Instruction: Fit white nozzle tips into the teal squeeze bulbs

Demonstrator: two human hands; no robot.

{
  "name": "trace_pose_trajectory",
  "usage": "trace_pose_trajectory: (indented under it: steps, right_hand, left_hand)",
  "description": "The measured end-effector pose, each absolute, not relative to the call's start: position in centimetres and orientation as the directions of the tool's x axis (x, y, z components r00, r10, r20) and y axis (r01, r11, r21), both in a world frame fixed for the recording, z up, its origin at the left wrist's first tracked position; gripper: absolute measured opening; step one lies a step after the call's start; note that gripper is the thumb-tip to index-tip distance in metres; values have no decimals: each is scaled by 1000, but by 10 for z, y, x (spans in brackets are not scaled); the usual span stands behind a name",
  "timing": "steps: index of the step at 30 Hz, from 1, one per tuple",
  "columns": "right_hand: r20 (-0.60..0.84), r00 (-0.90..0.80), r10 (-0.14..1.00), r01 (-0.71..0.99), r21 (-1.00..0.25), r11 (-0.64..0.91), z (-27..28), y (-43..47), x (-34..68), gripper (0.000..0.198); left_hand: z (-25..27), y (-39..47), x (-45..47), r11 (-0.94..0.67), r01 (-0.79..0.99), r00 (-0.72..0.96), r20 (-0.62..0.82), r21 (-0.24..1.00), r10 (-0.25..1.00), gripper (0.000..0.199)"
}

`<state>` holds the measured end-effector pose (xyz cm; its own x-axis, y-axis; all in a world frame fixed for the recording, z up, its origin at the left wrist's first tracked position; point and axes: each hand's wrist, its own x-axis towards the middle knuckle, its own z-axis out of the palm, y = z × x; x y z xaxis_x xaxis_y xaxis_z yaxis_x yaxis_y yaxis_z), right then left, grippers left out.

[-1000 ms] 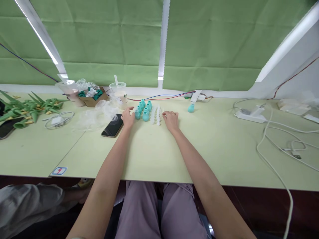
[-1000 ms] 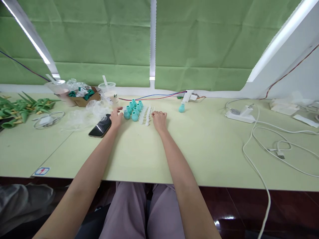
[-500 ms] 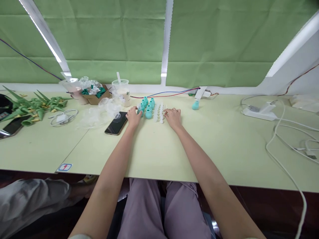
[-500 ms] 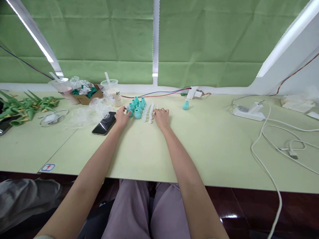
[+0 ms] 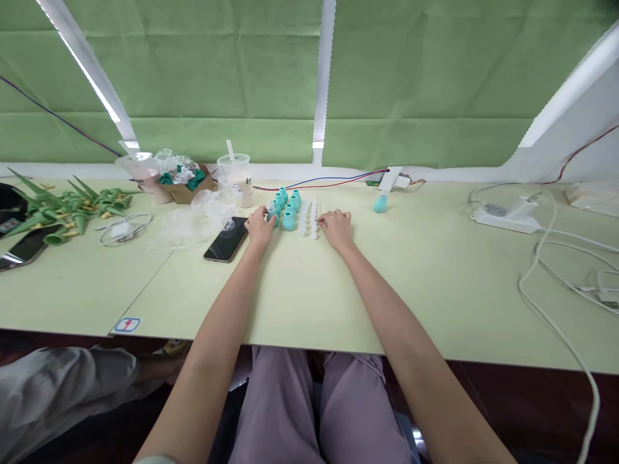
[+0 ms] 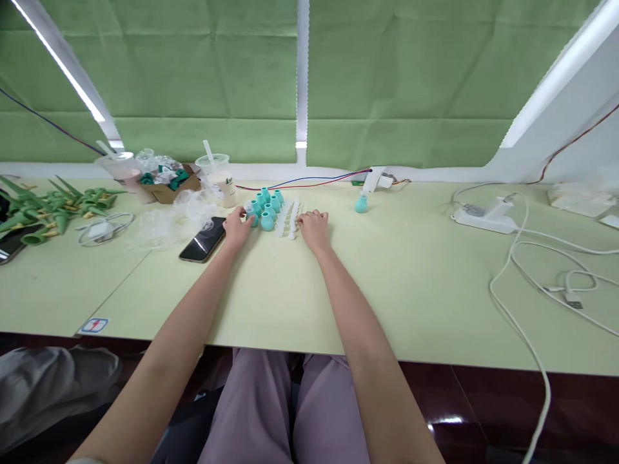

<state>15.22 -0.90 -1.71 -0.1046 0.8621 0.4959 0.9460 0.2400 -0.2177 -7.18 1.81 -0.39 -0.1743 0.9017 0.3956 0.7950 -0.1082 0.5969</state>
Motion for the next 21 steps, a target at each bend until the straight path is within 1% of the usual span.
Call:
trace_pose_trajectory:
  steps: [6,10,15,21]
  right_hand:
    - [469,-84,879,946,-240,218,-18,-10,153,27]
    - [450,-77,890,944,-253,210,-17,-9,151,26]
    - [461,-124,879,947,-209,243,-18,-10,149,24]
    - [462,-102,881,944,-234,232,-20,-7,152,23]
  left_hand:
    - [-3,18,-72,-101,800,-171,386,591,906,21]
    - [-4,19,-72,-101,800,-171,387,591,906,20]
    - [-4,18,-71,-108,803,-163,390,587,906,20]
    - [-3,17,-70,-113,807,-157,394,580,905,19]
